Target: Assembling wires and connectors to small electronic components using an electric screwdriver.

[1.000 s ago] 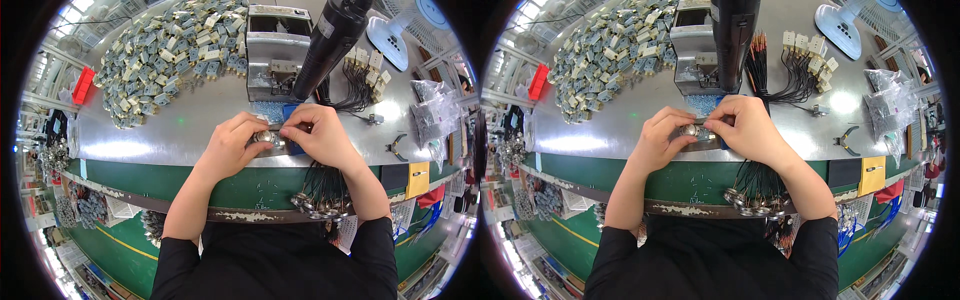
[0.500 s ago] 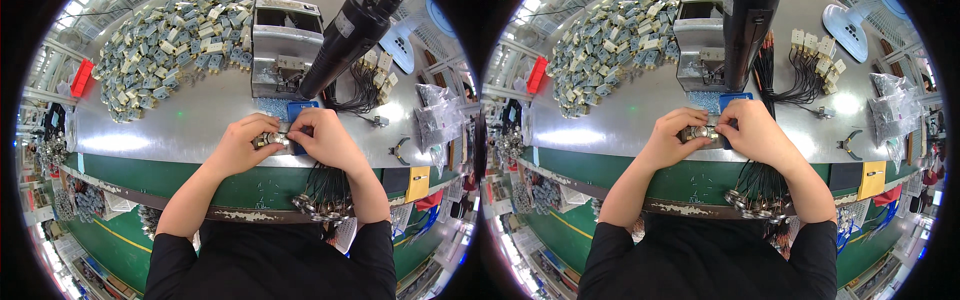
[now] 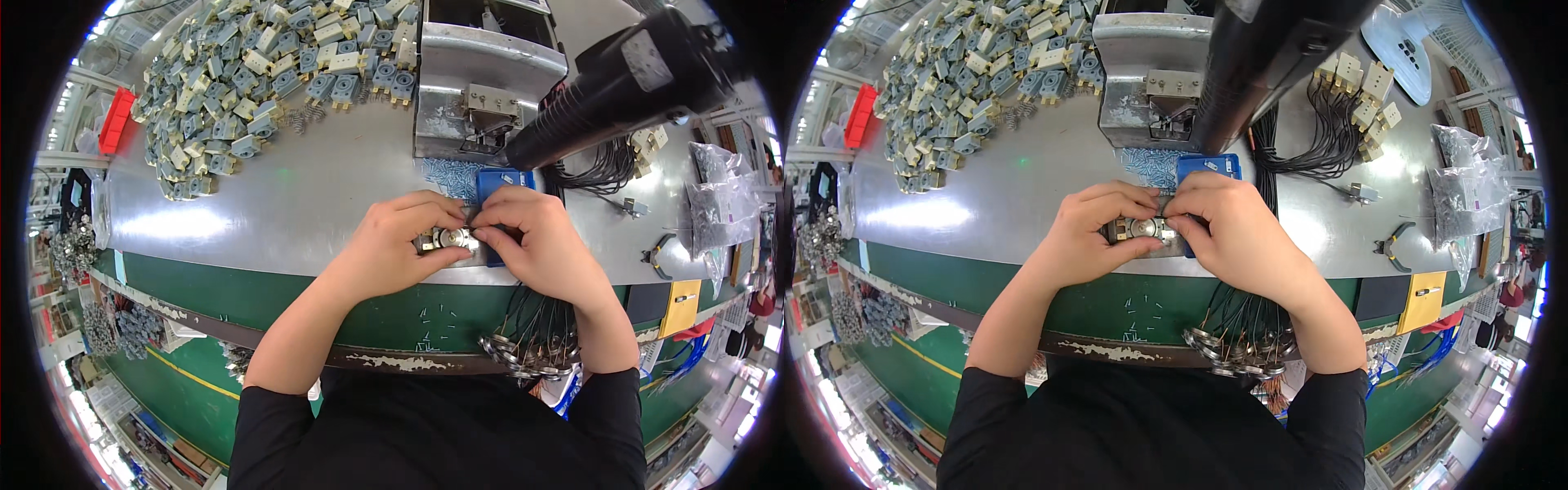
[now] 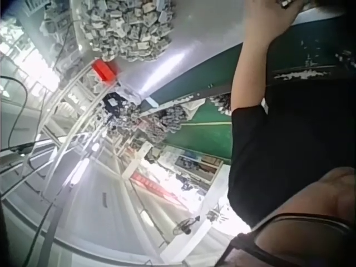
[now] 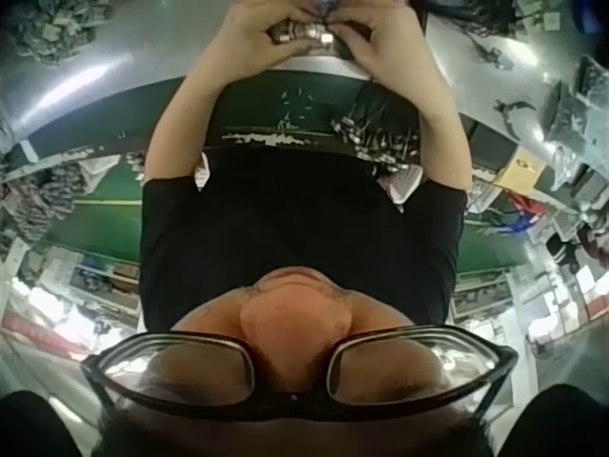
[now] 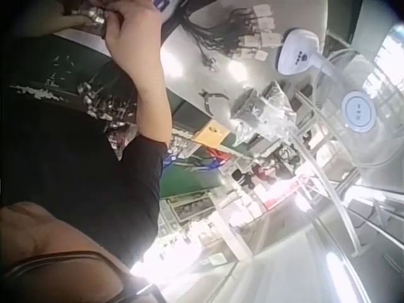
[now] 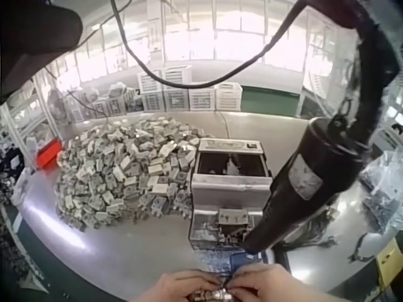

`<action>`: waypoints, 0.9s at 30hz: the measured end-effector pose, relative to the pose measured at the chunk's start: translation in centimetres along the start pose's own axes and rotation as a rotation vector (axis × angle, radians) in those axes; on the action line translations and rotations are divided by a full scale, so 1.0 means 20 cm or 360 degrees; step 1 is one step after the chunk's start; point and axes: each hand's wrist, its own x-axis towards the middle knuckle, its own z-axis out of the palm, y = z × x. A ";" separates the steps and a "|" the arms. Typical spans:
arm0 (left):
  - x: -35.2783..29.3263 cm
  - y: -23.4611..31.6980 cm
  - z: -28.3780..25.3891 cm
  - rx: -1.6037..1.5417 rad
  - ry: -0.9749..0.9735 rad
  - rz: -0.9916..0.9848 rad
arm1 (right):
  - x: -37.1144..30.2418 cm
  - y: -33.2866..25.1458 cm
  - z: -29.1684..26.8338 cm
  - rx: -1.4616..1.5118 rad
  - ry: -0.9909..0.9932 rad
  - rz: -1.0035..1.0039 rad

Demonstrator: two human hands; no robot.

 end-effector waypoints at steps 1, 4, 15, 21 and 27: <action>0.00 -0.01 0.00 0.0001 0.0015 0.0029 | 0.00 0.00 0.00 0.0005 -0.0011 0.0005; -0.01 -0.02 0.01 0.0011 0.0019 0.0064 | 0.01 0.00 0.00 0.0029 -0.0028 0.0038; 0.01 -0.02 -0.01 -0.0141 -0.0034 0.0056 | 0.05 0.10 -0.02 -0.0119 -0.0090 -0.0125; 0.00 -0.02 -0.03 -0.0131 -0.0013 0.0044 | 0.06 0.08 -0.04 -0.0227 -0.0219 -0.0259; 0.06 0.01 0.00 -0.0175 -0.0050 0.0189 | -0.01 0.05 -0.09 -0.0154 -0.0038 -0.0230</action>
